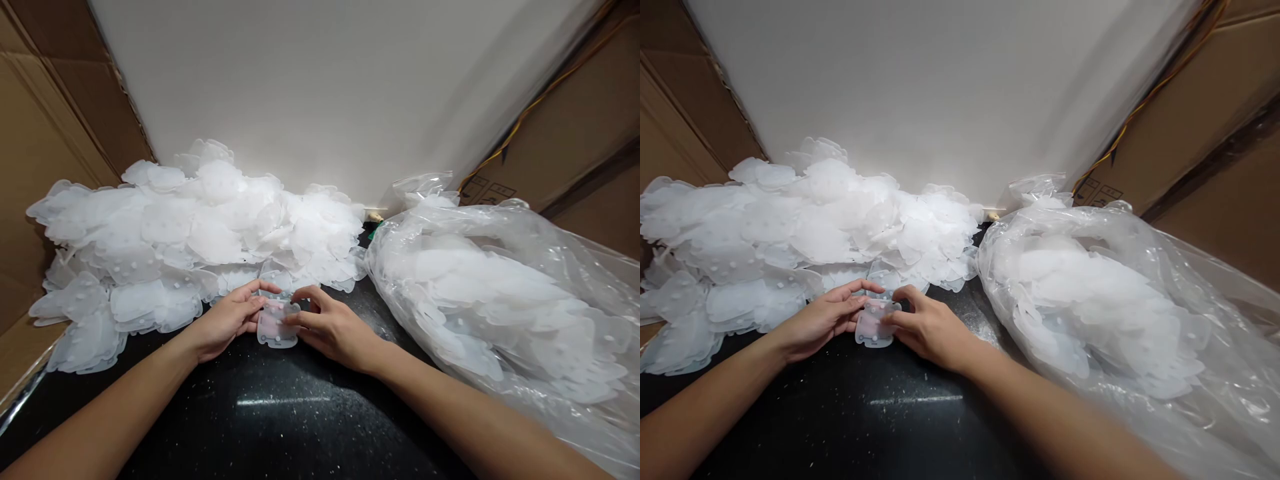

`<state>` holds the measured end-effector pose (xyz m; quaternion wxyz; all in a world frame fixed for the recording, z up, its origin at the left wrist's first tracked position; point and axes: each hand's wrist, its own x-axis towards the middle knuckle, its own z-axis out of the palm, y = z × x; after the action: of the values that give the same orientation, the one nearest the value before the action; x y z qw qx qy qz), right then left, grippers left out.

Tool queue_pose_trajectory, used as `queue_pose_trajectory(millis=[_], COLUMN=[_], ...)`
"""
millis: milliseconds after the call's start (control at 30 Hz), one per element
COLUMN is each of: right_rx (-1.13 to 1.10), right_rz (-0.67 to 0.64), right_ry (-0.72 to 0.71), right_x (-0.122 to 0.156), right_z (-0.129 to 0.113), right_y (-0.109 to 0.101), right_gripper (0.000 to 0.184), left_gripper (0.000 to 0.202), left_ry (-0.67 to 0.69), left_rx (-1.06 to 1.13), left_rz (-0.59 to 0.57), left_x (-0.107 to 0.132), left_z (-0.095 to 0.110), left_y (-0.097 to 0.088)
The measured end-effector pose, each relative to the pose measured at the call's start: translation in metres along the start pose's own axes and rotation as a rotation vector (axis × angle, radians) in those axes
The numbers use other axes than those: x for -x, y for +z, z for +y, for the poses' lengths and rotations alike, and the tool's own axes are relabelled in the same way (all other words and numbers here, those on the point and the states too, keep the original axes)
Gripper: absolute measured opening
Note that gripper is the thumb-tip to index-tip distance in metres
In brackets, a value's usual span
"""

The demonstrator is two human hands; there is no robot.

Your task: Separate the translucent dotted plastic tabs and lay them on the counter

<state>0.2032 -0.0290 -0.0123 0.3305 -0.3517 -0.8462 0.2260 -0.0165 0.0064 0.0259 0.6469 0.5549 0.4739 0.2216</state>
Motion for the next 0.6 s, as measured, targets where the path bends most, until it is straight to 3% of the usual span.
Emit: queue_pose_trajectory(millis=[67,167,233,433,600], right_rx=[-0.166,-0.499,-0.721,-1.141,-1.149], right_rz=[0.056,0.094,0.069,-0.007,-0.034], right_ry=[0.113,0.449,0.627,0.764,0.825], right_x=[-0.002,-0.003,-0.003,-0.003,-0.003], right_z=[-0.003,-0.002,0.001,0.009,0.009], right_y=[-0.001,-0.005,-0.009,-0.015,-0.02], right_gripper=[0.012,0.016,0.02,0.034,0.05], left_gripper=[0.03,0.022,0.023,0.025,0.012], left_ry=[0.145,0.427,0.514,0.511,0.523], left_rx=[-0.25,-0.709,-0.875,-0.884,-0.846], left_rz=[0.117,0.311,0.33,0.212,0.159], left_x=[-0.003,-0.009,-0.014,-0.022,-0.021], left_z=[-0.003,-0.01,-0.014,-0.021,-0.018], left_y=[-0.001,-0.004,-0.008,-0.015,-0.015])
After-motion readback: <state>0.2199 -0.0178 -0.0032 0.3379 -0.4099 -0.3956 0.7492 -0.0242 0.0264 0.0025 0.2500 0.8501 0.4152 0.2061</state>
